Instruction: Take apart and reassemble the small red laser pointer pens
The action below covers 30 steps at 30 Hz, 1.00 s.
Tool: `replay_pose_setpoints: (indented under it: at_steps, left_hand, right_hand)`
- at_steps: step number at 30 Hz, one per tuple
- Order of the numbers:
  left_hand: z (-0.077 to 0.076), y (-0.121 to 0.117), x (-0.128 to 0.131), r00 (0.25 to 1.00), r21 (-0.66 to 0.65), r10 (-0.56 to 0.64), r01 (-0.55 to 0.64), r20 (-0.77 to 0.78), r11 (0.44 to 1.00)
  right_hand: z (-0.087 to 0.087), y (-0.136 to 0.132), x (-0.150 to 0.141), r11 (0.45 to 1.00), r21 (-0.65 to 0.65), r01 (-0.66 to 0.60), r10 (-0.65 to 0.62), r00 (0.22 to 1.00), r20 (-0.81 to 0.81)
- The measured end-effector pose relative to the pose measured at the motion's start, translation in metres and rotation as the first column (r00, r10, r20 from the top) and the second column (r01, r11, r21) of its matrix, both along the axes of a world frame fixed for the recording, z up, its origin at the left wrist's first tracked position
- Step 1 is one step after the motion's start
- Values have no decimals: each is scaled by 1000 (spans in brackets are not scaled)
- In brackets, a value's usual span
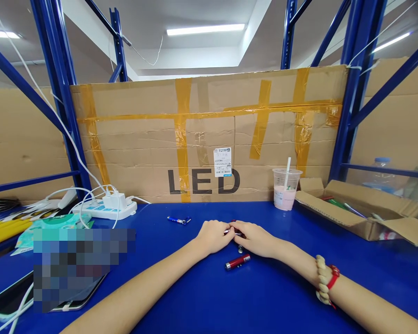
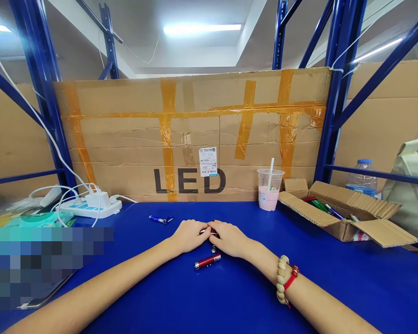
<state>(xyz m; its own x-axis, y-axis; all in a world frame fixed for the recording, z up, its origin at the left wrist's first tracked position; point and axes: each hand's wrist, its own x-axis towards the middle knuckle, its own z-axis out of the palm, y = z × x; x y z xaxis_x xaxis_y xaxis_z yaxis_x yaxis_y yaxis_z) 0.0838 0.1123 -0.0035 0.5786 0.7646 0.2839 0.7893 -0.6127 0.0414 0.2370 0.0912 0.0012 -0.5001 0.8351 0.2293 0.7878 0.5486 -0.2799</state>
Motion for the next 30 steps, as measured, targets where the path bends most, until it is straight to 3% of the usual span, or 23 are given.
replay_pose_setpoints:
  at_steps: [30]
  left_hand:
    - [1,2,1,1000,-13,17,-17,-12,1000]
  right_hand:
    - [-4,4,2,1000,13,-16,16,1000,-10]
